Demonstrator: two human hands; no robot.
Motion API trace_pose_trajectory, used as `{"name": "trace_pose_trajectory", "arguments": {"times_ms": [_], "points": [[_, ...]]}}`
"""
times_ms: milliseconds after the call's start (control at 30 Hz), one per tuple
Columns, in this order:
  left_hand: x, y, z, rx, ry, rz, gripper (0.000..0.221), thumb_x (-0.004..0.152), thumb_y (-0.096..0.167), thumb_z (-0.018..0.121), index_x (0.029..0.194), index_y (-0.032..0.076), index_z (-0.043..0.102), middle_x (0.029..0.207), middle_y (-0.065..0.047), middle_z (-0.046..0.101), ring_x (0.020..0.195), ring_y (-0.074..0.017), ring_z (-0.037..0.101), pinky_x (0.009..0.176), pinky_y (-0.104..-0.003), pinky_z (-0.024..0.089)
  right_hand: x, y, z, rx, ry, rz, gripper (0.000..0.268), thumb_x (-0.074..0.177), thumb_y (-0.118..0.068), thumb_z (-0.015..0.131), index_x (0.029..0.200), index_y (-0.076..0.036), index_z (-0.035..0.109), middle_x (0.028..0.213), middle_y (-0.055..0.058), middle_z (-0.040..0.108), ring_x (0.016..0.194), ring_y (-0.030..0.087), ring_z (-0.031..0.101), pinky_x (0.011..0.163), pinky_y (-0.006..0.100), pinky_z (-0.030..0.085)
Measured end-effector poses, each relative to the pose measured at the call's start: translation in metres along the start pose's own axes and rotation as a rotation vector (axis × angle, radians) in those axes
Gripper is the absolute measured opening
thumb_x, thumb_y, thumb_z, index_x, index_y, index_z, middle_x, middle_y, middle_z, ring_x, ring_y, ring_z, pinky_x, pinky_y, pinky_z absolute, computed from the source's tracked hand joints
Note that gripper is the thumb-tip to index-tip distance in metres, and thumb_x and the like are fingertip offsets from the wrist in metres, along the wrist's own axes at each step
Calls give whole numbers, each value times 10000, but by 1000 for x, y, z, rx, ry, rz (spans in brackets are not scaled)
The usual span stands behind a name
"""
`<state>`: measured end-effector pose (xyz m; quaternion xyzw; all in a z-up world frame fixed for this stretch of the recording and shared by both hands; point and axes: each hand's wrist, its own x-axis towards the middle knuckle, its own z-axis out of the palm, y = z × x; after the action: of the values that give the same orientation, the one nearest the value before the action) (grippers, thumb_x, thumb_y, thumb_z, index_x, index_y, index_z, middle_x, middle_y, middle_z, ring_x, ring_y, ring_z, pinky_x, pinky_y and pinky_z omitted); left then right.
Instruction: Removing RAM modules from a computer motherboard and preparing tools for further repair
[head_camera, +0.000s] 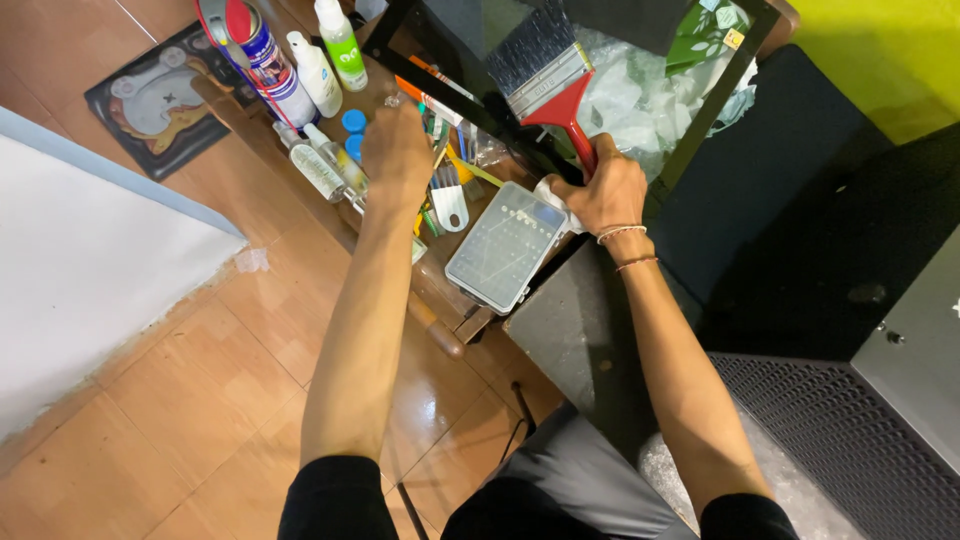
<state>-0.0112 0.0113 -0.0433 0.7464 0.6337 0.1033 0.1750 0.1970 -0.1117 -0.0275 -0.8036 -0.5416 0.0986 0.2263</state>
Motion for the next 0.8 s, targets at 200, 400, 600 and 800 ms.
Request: {"name": "trace_pose_trajectory", "arguments": {"times_ms": [200, 400, 600, 800], "points": [[21, -3, 38, 129, -39, 79, 243, 752, 235, 635, 916, 56, 640, 914, -153, 562, 791, -366, 611, 637, -457, 516, 1, 5, 2, 53, 28, -34, 404, 587, -440, 716, 792, -154, 516, 560, 12, 539, 662, 281, 603, 663, 395, 464], [-1, 20, 16, 169, -11, 95, 220, 738, 212, 637, 901, 65, 650, 876, -142, 596, 813, -349, 612, 660, -459, 508, -9, 11, -4, 469, 158, -46, 189, 847, -301, 499, 799, -127, 556, 489, 46, 499, 499, 187, 536, 476, 324, 411], [-31, 49, -18, -38, 336, 416, 119, 801, 217, 592, 740, 121, 624, 766, -110, 555, 638, -334, 573, 463, -473, 435, -42, -1, -31, 953, 235, 187, 131, 767, -167, 342, 721, -81, 428, 525, 18, 404, 451, 93, 344, 381, 214, 267], [-80, 113, -31, -254, -13, 650, 137, 803, 231, 515, 854, 154, 615, 744, -49, 611, 734, -280, 622, 624, -443, 498, -56, 62, -13, 754, 469, 293, 213, 794, -205, 411, 915, -56, 505, 544, 63, 459, 509, 172, 465, 400, 258, 386]]}}
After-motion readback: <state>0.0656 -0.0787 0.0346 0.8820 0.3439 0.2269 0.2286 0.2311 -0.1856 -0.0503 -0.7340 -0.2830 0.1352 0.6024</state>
